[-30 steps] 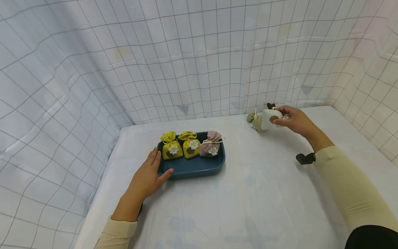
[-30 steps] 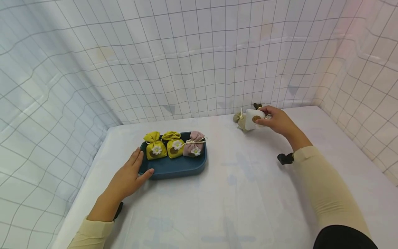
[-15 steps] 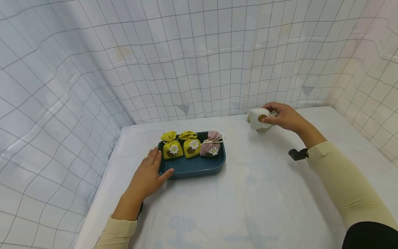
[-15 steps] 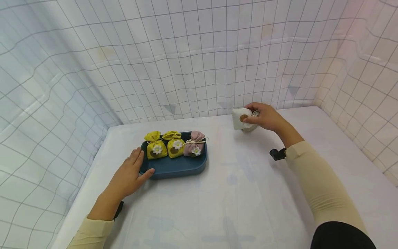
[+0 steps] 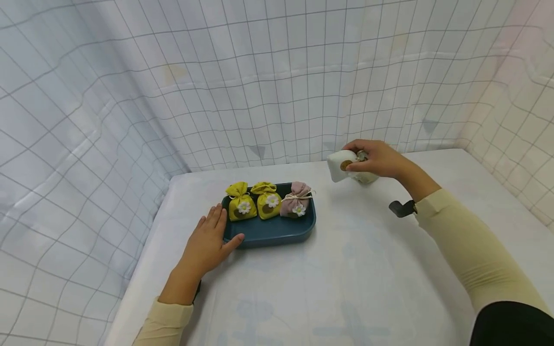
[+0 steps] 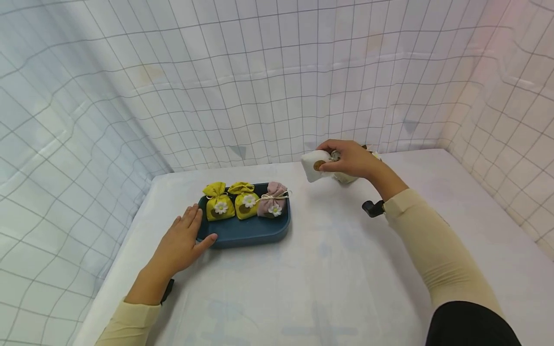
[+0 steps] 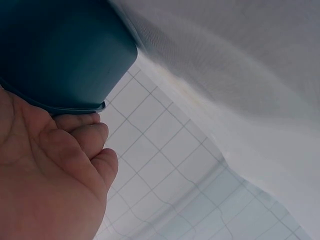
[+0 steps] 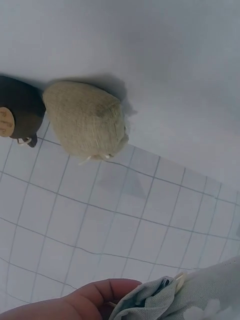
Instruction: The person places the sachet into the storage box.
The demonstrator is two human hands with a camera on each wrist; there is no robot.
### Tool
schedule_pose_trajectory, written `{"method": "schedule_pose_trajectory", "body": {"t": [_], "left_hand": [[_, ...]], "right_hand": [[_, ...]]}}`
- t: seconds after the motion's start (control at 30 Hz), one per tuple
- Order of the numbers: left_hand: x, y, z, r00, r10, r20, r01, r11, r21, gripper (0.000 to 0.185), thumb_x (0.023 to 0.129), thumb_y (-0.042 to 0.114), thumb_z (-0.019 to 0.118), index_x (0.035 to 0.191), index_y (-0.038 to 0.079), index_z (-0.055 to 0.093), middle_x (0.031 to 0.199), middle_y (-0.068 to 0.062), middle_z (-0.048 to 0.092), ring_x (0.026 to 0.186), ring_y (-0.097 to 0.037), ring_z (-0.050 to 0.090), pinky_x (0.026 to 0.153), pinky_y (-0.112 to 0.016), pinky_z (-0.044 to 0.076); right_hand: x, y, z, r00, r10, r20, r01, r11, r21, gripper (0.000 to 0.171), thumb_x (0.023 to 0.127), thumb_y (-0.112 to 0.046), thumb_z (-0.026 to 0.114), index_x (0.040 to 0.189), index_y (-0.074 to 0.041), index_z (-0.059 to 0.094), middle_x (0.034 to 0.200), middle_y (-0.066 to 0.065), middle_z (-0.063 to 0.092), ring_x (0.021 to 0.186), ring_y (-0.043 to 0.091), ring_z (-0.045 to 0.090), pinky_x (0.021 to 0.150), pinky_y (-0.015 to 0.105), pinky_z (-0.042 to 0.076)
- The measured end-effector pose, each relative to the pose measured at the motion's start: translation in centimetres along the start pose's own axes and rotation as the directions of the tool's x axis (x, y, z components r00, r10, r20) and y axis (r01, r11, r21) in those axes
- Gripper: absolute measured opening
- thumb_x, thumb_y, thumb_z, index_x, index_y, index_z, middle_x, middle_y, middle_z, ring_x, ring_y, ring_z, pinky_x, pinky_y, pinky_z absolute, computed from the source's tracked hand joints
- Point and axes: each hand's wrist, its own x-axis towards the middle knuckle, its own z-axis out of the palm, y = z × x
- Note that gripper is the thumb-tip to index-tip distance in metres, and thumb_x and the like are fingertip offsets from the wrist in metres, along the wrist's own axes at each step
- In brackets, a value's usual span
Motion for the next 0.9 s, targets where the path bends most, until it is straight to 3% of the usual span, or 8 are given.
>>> {"method": "schedule_pose_trajectory", "body": {"t": [0.37,0.9], "left_hand": [[-0.1,0.1,0.0,1.000,-0.001,-0.011,0.001,1.000,-0.009,0.096,0.097,0.065,0.045,0.153,-0.009,0.024,0.161,-0.025,0.016,0.148,-0.040,0.015,0.117,-0.057,0.016],[0.0,0.2,0.1,1.000,-0.006,-0.002,0.006,1.000,-0.011,0.095,0.097,0.063,0.048,0.153,-0.009,0.023,0.161,-0.025,0.015,0.149,-0.039,0.013,0.118,-0.056,0.016]], "right_hand": [[1.7,-2.4,0.9,0.992,-0.098,0.080,0.101,0.994,-0.034,0.041,0.088,-0.025,0.079,0.125,-0.015,0.065,0.112,0.003,0.066,0.094,0.022,0.060,0.079,0.040,0.050],[4.5,-5.6,3.3,0.947,-0.193,0.258,0.206,0.978,-0.025,0.038,0.089,-0.022,0.078,0.125,-0.018,0.066,0.111,-0.003,0.066,0.094,0.017,0.061,0.079,0.037,0.054]]}}
